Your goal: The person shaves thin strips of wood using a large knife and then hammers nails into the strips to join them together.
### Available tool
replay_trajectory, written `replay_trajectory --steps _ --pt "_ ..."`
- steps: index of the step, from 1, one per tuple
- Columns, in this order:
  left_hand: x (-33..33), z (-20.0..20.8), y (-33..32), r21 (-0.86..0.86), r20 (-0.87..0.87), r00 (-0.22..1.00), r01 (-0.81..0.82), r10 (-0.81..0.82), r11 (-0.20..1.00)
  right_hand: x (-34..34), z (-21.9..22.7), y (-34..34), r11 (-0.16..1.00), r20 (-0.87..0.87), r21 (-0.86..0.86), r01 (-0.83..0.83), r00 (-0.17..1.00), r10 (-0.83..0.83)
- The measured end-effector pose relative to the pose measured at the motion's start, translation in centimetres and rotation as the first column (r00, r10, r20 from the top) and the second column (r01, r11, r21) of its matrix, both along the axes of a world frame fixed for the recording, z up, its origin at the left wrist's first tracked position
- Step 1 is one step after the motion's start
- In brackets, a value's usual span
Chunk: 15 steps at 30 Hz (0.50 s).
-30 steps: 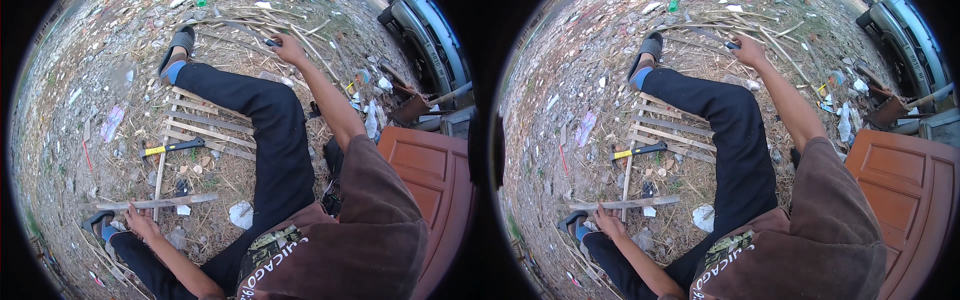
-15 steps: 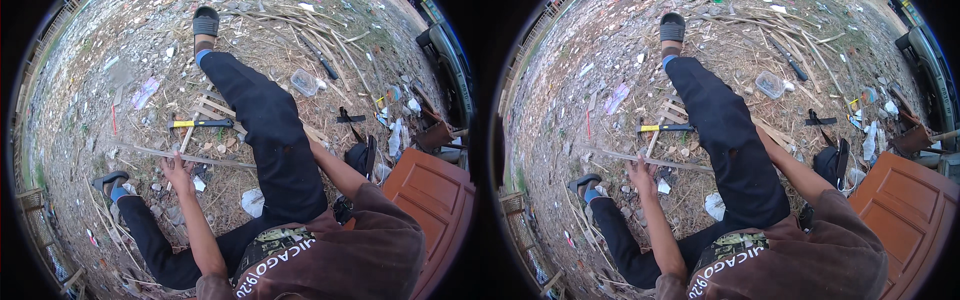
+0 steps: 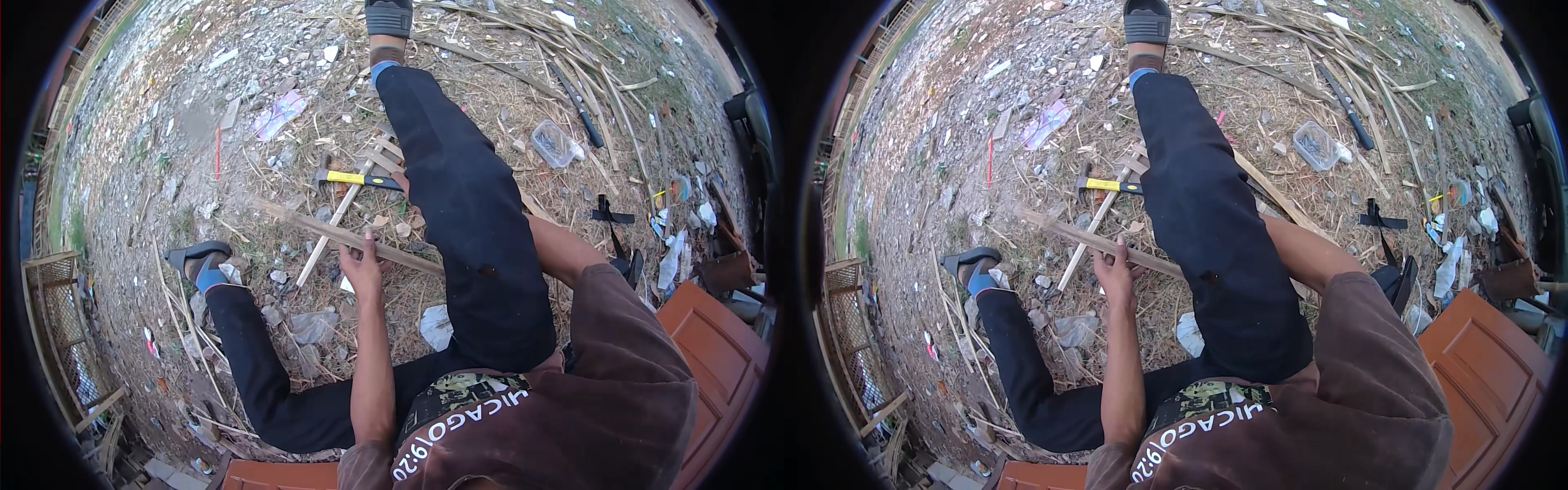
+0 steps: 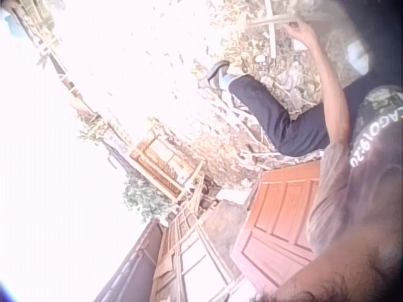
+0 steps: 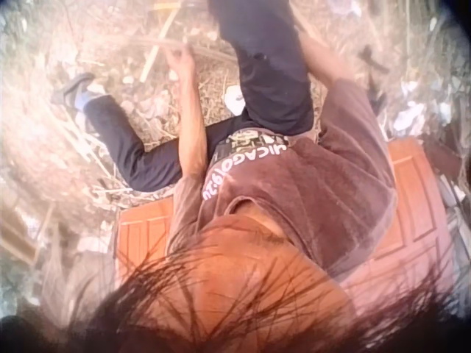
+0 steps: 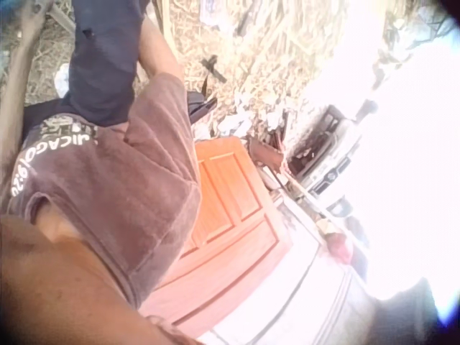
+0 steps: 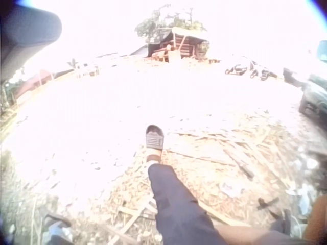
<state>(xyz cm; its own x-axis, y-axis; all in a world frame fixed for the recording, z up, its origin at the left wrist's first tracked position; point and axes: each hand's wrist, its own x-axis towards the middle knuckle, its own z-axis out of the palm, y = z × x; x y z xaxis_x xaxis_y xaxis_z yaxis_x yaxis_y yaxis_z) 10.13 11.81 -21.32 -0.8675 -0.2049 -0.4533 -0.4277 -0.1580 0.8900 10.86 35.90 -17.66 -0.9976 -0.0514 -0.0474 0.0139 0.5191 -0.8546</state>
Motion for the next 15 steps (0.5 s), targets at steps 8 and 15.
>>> replay_trajectory --steps 8,15 --pt "1.2 0.3 4.2 0.186 0.069 0.987 0.13 -0.145 0.974 2.0 -0.5 3.4 0.982 -0.11 0.145 -0.119 0.985 0.135" --pt "3.2 0.9 6.7 0.095 0.017 0.96 0.277 -0.28 0.956 4.2 -1.0 7.6 0.912 -0.401 0.399 -0.091 0.878 0.263"
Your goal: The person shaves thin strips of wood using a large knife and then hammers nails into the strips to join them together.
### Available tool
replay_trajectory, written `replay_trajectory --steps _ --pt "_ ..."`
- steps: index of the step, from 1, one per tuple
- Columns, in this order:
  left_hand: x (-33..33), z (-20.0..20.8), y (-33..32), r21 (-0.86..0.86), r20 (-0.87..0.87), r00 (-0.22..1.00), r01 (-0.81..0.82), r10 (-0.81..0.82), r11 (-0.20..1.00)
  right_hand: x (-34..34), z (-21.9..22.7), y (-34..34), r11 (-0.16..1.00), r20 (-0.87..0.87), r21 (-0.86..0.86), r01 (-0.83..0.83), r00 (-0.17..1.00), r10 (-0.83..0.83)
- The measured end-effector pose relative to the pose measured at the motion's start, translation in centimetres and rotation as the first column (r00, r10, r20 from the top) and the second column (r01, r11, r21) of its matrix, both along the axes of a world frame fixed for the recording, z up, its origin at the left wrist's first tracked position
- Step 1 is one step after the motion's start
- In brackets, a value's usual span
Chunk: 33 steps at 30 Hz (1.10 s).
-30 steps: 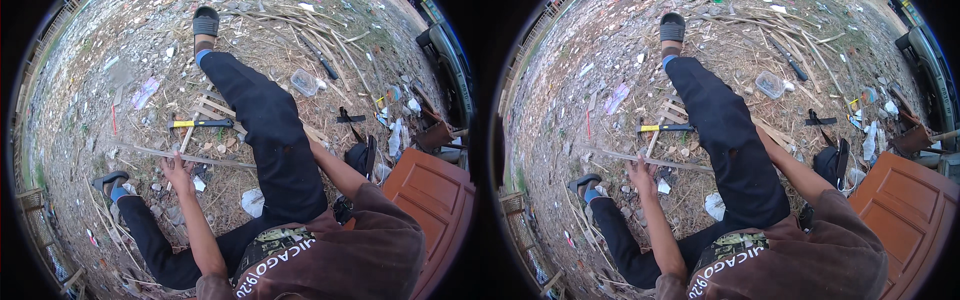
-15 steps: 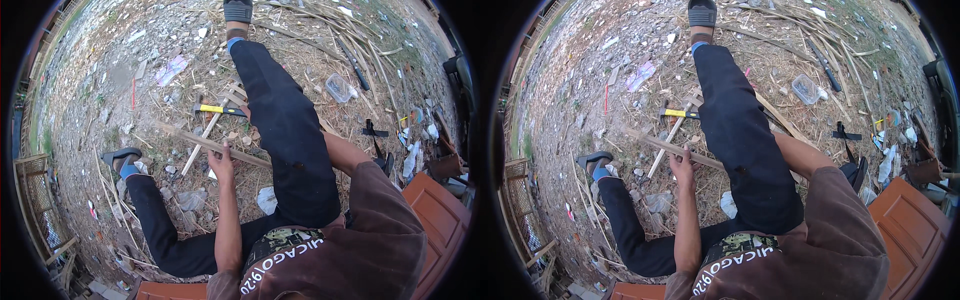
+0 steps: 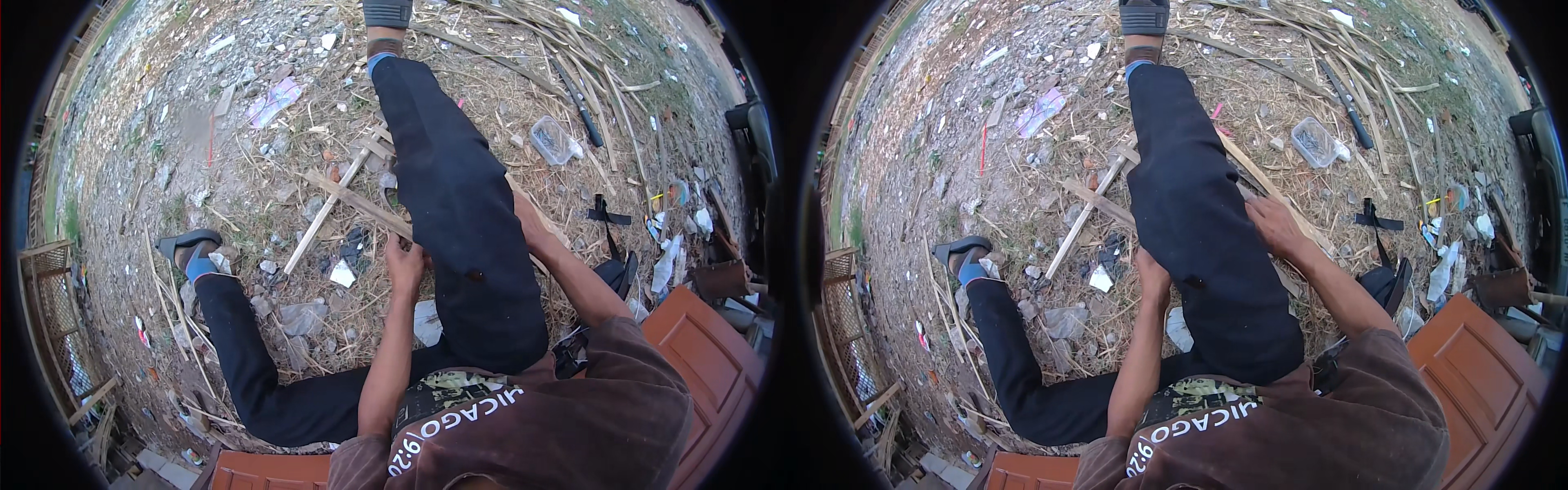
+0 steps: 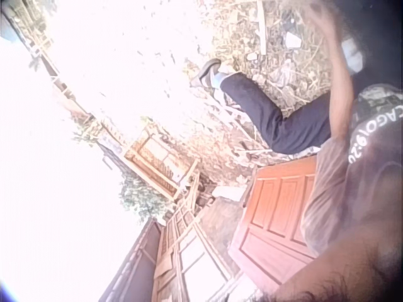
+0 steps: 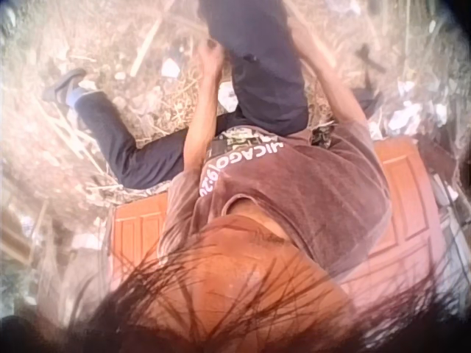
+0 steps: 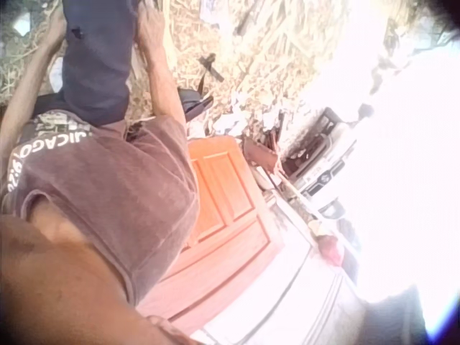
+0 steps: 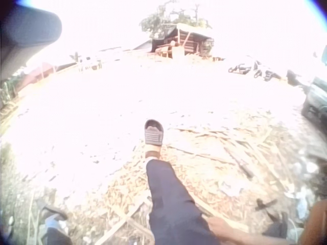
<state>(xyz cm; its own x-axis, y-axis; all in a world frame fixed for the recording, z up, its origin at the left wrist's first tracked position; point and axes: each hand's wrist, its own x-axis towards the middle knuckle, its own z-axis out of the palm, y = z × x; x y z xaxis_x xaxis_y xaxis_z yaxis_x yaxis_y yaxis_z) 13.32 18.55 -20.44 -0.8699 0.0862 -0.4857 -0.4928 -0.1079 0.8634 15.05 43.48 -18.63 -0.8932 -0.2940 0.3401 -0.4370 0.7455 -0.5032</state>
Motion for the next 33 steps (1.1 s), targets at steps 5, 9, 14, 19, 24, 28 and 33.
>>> replay_trajectory --steps 5,9,14,19,24,28,33 --pt "0.1 -1.7 0.4 0.032 -0.045 0.999 -0.028 0.029 0.999 2.4 1.8 4.9 0.945 0.018 0.284 0.163 0.984 -0.176" --pt "-0.8 -2.9 1.5 0.067 -0.018 1.0 0.0 0.001 0.998 5.3 2.3 7.9 0.907 -0.032 0.244 0.344 0.938 -0.346" --pt "0.2 -3.2 1.8 0.069 0.03 0.998 0.049 -0.051 0.996 9.2 2.6 9.0 0.807 -0.067 0.146 0.572 0.82 -0.569" --pt "0.1 -2.6 0.3 0.046 0.072 0.996 0.046 -0.049 0.998 11.4 2.6 8.2 0.714 -0.014 0.022 0.7 0.714 -0.7" --pt "0.7 -2.3 1.2 0.025 0.086 0.992 0.095 -0.097 0.995 14.1 1.5 8.8 0.57 0.147 -0.082 0.817 0.576 -0.804" --pt "0.6 -2.5 1.3 0.022 0.096 0.99 0.1 -0.102 0.995 14.3 0.4 8.6 0.526 0.151 -0.123 0.842 0.54 -0.828" --pt "-0.2 -2.5 -0.3 -0.021 0.039 0.999 0.016 -0.015 1.0 13.2 -0.1 6.9 0.459 0.352 -0.188 0.868 0.496 -0.794"
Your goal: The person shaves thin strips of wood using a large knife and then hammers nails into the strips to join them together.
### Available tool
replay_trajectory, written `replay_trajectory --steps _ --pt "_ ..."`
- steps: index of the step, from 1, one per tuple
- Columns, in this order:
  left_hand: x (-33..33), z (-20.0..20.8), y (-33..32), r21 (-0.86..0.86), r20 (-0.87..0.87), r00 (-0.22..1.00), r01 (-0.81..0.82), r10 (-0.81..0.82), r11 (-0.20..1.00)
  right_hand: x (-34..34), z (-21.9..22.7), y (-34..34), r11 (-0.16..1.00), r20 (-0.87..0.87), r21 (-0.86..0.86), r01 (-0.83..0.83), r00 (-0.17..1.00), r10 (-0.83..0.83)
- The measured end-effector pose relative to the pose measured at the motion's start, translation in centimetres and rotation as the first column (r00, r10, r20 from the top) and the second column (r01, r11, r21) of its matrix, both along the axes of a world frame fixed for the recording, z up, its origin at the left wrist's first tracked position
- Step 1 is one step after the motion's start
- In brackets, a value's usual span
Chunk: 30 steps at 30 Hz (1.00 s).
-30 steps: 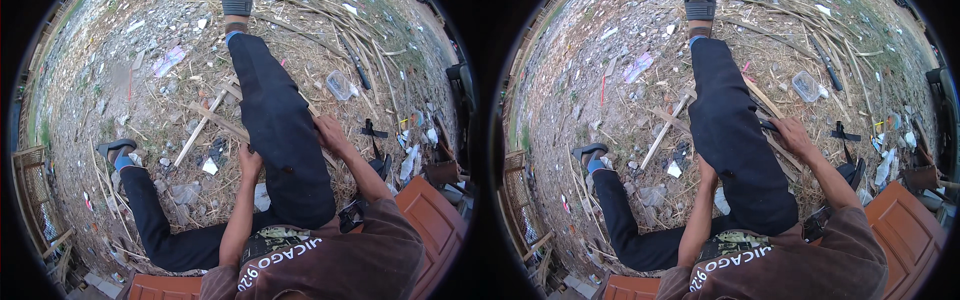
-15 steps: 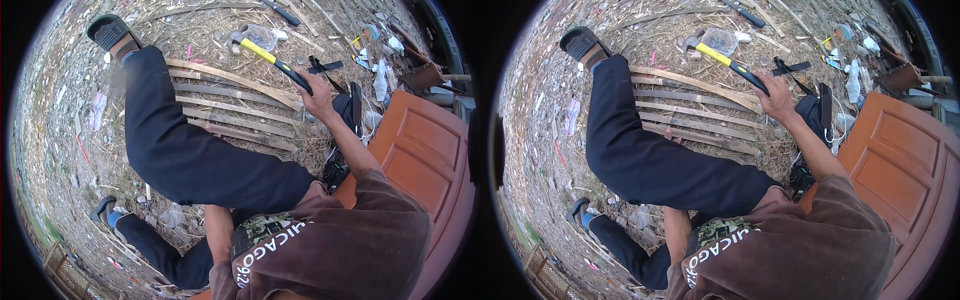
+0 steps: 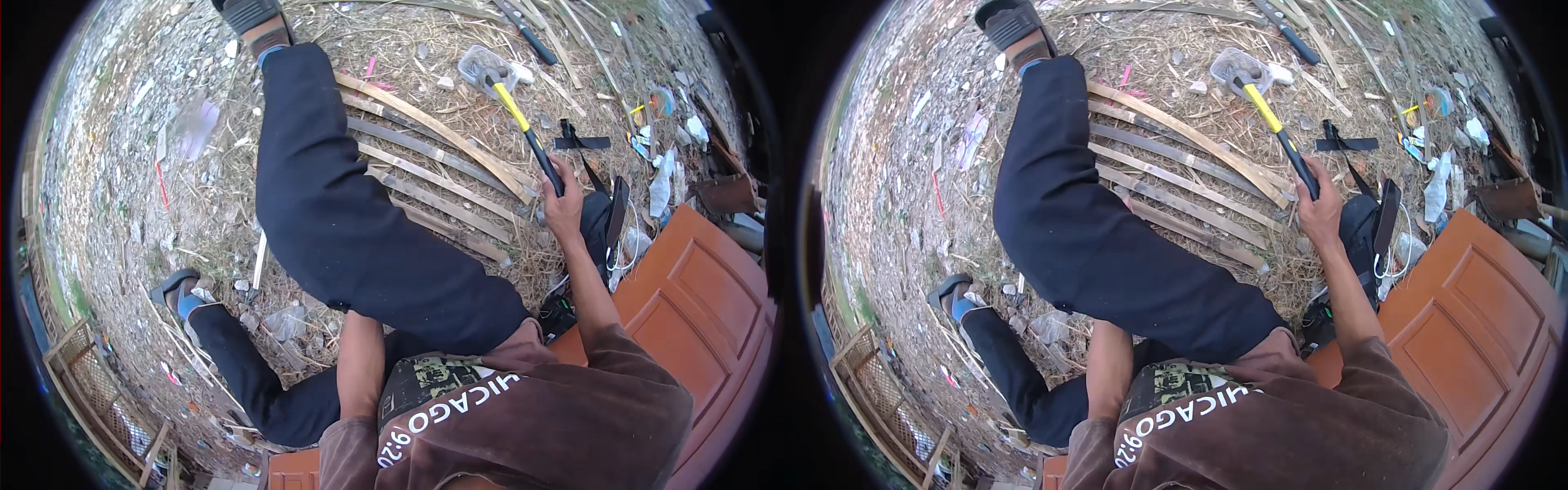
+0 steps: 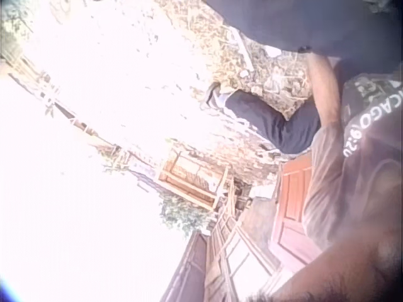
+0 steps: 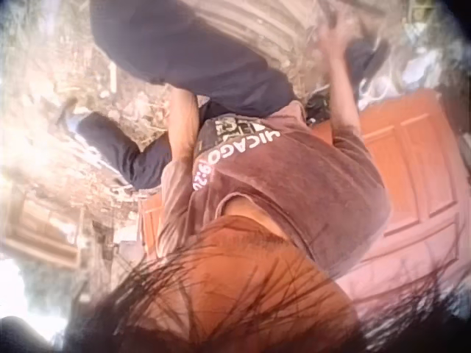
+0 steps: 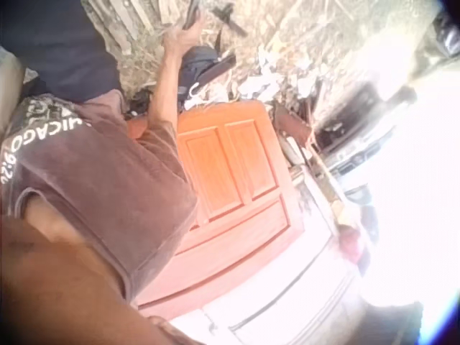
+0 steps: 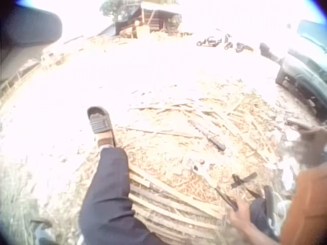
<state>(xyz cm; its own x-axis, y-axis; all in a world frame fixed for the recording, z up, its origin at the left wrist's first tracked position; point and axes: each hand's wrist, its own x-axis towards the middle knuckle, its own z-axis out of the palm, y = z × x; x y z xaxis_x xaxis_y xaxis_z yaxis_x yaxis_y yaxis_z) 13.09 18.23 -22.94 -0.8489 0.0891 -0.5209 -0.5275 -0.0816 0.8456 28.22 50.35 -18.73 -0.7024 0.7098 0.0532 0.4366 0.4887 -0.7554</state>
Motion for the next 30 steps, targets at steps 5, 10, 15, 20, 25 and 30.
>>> replay_trajectory --steps 5,10,15,20,25,30 --pt "-1.7 -1.0 3.7 0.001 -0.017 0.996 0.093 -0.093 0.996 1.5 -1.5 1.1 0.992 -0.073 0.121 0.042 0.997 -0.034" --pt "-1.3 -1.1 3.1 0.107 0.179 0.984 0.005 -0.024 0.994 -0.4 -1.6 1.1 0.999 -0.115 0.026 0.024 0.993 -0.021" --pt "-1.2 -0.7 3.7 0.078 0.125 0.992 -0.005 -0.005 0.997 -0.9 -0.9 1.8 0.993 -0.101 0.115 0.001 0.995 0.011" --pt "-0.8 -0.7 4.0 0.136 0.099 0.99 -0.118 0.105 0.984 -1.4 -0.3 1.7 0.994 -0.096 0.11 0.013 0.995 -0.002" --pt "0.4 -2.2 3.5 0.197 0.031 0.992 -0.124 0.12 0.973 -1.0 -0.5 1.8 0.999 -0.081 0.039 0.023 0.996 -0.02" --pt "0.3 -4.0 3.1 0.231 -0.01 0.989 -0.144 0.15 0.962 -0.8 -1.2 1.5 0.999 -0.077 0.047 0.008 0.997 -0.004"
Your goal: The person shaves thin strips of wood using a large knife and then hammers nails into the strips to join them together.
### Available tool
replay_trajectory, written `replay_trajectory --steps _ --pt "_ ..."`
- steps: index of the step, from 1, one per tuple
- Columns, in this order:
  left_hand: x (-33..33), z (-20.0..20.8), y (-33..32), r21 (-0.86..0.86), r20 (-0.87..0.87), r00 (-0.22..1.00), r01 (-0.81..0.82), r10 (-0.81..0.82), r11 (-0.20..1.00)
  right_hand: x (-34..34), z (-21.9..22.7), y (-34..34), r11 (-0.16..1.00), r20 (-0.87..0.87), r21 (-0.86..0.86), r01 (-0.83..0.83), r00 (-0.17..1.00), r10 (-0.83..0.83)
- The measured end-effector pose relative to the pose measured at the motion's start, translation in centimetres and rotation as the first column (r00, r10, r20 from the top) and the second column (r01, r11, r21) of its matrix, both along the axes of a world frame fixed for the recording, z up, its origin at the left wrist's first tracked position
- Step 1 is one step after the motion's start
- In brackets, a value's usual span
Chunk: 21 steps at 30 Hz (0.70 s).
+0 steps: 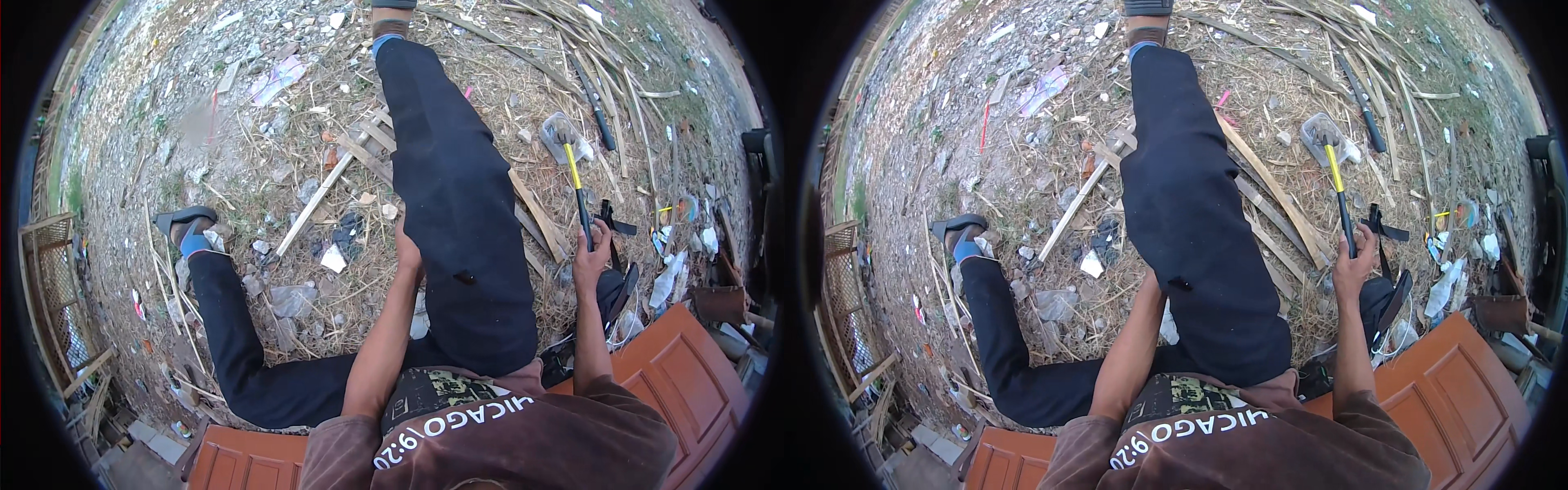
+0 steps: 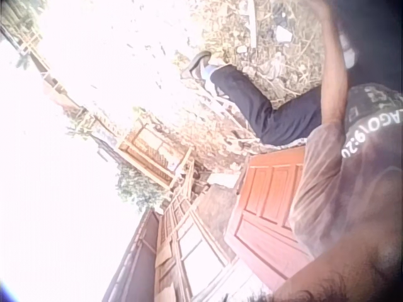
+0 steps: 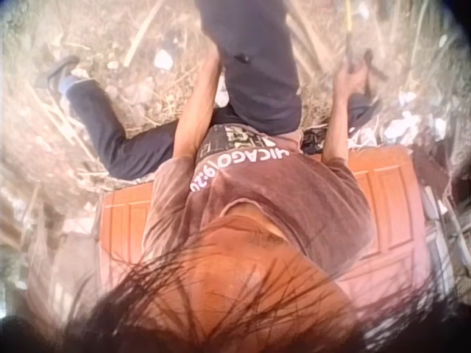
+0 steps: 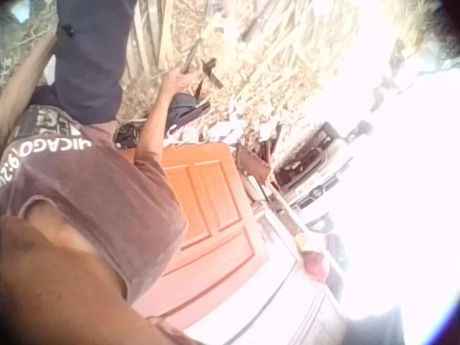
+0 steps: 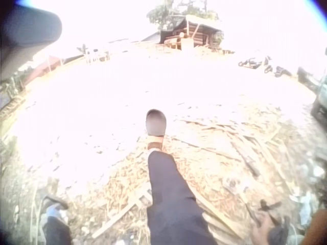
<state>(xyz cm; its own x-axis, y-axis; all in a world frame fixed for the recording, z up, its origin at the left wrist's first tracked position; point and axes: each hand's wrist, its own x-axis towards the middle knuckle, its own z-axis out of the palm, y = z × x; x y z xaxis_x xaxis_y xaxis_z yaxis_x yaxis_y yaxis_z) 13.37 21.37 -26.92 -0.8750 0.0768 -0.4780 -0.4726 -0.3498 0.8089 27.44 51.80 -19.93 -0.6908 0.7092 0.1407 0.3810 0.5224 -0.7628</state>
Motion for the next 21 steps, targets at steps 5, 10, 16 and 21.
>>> replay_trajectory --steps 5,10,16,21 --pt "-1.0 2.6 0.1 -0.069 0.164 0.985 0.074 -0.062 0.995 0.2 0.0 -0.4 1.0 -0.012 0.003 -0.006 1.0 0.006" --pt "-0.6 2.4 0.1 0.024 0.111 0.994 0.022 -0.025 0.999 0.1 0.5 -0.6 1.0 -0.004 -0.025 0.003 1.0 -0.004" --pt "0.8 2.2 -0.6 -0.025 0.099 0.993 0.073 -0.071 0.997 0.5 0.8 0.3 0.995 0.018 0.078 0.055 0.998 -0.056" --pt "1.1 3.1 -2.4 -0.072 0.112 0.989 0.101 -0.093 0.992 -0.6 1.4 -0.8 0.996 -0.004 -0.045 0.08 0.997 -0.081"
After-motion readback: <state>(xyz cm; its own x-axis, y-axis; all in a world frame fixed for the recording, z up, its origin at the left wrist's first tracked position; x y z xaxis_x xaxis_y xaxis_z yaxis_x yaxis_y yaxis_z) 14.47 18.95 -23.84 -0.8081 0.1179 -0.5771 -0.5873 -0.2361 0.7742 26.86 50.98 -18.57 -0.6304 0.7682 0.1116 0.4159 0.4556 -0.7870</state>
